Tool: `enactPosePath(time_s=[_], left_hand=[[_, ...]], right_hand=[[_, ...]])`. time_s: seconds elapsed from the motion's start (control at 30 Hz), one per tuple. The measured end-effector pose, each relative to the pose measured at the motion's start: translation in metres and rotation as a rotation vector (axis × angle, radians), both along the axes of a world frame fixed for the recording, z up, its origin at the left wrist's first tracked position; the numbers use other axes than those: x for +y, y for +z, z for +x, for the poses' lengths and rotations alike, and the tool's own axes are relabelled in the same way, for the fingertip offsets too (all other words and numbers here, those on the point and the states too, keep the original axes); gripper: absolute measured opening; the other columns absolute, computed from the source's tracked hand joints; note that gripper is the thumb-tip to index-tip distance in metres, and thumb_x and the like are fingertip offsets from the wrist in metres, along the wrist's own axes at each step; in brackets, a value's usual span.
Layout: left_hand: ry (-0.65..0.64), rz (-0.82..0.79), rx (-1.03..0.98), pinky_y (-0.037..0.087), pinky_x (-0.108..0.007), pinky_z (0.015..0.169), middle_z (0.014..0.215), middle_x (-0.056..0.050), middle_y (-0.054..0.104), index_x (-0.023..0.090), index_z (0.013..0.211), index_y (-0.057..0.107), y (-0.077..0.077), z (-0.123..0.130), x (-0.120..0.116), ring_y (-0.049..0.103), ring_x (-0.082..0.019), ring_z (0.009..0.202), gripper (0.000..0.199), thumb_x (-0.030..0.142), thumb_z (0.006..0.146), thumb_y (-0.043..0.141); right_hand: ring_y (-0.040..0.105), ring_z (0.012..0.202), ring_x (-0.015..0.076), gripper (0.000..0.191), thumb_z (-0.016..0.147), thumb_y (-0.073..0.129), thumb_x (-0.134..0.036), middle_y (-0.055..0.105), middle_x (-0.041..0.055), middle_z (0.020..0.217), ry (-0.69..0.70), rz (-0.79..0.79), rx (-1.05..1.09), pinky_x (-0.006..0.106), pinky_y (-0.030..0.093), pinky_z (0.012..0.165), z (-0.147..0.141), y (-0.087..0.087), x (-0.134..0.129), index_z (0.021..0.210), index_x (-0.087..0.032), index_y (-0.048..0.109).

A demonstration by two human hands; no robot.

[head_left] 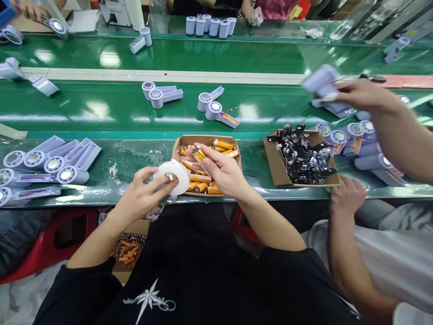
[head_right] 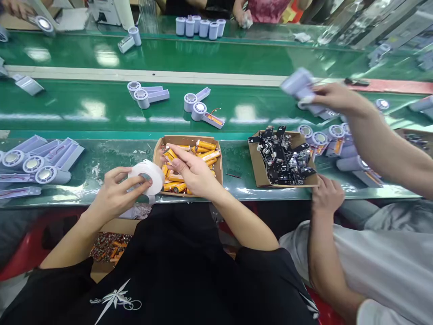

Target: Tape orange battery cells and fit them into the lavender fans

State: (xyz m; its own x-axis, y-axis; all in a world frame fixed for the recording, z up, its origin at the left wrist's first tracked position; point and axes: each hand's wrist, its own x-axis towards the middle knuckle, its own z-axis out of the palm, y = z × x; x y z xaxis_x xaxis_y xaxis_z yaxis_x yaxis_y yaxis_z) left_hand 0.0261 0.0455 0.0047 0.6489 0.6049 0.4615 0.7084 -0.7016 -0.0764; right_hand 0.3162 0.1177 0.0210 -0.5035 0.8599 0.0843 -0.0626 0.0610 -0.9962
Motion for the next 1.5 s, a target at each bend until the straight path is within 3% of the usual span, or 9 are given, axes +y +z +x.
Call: enactPosePath(time_s=[0.3,0.43,0.53,0.77,0.9,1.0,1.23,1.37,1.5], left_hand=[[-0.133,0.085,0.219,0.060,-0.037,0.118,0.121,-0.003,0.079,0.023,0.133,0.076,0.032,0.016,0.012,0.064,-0.025,0.133,0.042,0.004,0.095,0.075],[-0.163,0.018,0.257,0.061,-0.035,0.118,0.121,-0.002,0.078,0.024,0.136,0.075,0.039,0.023,0.013,0.066,-0.023,0.130,0.047,0.001,0.095,0.071],[-0.153,0.052,0.195,0.061,-0.041,0.120,0.115,-0.003,0.077,0.023,0.138,0.073,0.038,0.034,0.015,0.068,-0.021,0.117,0.047,0.001,0.097,0.068],[-0.093,0.121,-0.139,0.061,-0.056,0.119,0.092,-0.003,0.071,0.021,0.141,0.068,0.020,0.070,-0.001,0.061,-0.023,0.103,0.049,0.017,0.095,0.083],[-0.410,-0.095,-0.109,0.057,-0.043,0.123,0.090,0.002,0.069,0.025,0.128,0.073,0.010,0.062,-0.035,0.064,-0.017,0.098,0.027,0.016,0.103,0.070],[-0.130,-0.128,-0.129,0.058,-0.045,0.118,0.097,-0.003,0.073,0.025,0.121,0.075,-0.013,0.009,-0.029,0.067,-0.022,0.108,0.023,0.017,0.101,0.068],[0.310,-0.059,-0.369,0.054,-0.060,0.114,0.118,-0.010,0.077,0.028,0.120,0.075,-0.046,-0.073,0.044,0.065,-0.036,0.129,0.022,0.035,0.101,0.069],[0.192,-0.122,-0.422,0.059,-0.047,0.109,0.122,-0.007,0.077,0.028,0.127,0.072,-0.004,0.011,0.139,0.072,-0.027,0.116,0.026,0.033,0.107,0.057],[0.226,-0.349,0.196,0.046,-0.047,0.126,0.164,-0.014,0.057,0.023,0.162,0.052,0.039,0.135,0.276,0.055,-0.030,0.148,0.062,0.021,0.101,0.052]], right_hand=[[0.066,0.146,0.0274,0.053,0.113,0.050,-0.033,0.070,0.0085,0.158,0.029,0.414,-0.424,0.047,0.053,0.124,0.008,0.009,-0.016,0.165,-0.026,0.057],[0.080,0.108,0.0227,0.052,0.106,0.065,-0.029,0.086,0.0046,0.120,0.094,0.314,-0.474,0.039,0.061,0.107,0.022,0.014,-0.008,0.158,-0.025,0.065],[0.080,0.092,0.0202,0.053,0.102,0.074,-0.037,0.085,0.0007,0.098,-0.063,0.155,-0.203,0.036,0.066,0.095,0.014,0.007,-0.012,0.153,-0.024,0.068],[0.079,0.127,0.0286,0.069,0.092,0.087,-0.052,0.081,0.0084,0.136,-0.580,-0.075,0.524,0.050,0.066,0.111,-0.039,-0.024,-0.033,0.152,-0.030,0.062],[0.078,0.131,0.0280,0.061,0.087,0.090,-0.047,0.082,0.0058,0.133,-0.615,0.005,0.534,0.045,0.068,0.110,0.022,-0.012,0.009,0.141,-0.029,0.069],[0.075,0.135,0.0237,0.055,0.092,0.086,-0.045,0.079,0.0028,0.139,-0.764,0.098,0.551,0.038,0.067,0.110,0.085,-0.007,0.031,0.142,-0.034,0.067],[0.087,0.106,0.0252,0.057,0.077,0.101,-0.037,0.087,0.0027,0.116,-0.726,-0.200,0.581,0.033,0.073,0.083,0.131,-0.081,-0.017,0.117,-0.033,0.061],[0.088,0.096,0.0255,0.063,0.077,0.102,-0.038,0.087,0.0009,0.109,-0.745,-0.256,0.648,0.037,0.073,0.084,0.130,-0.113,-0.035,0.109,-0.033,0.048],[0.088,0.094,0.0288,0.065,0.078,0.101,-0.043,0.087,0.0025,0.104,-0.728,-0.232,0.589,0.046,0.073,0.088,0.126,-0.115,-0.035,0.104,-0.032,0.042]])
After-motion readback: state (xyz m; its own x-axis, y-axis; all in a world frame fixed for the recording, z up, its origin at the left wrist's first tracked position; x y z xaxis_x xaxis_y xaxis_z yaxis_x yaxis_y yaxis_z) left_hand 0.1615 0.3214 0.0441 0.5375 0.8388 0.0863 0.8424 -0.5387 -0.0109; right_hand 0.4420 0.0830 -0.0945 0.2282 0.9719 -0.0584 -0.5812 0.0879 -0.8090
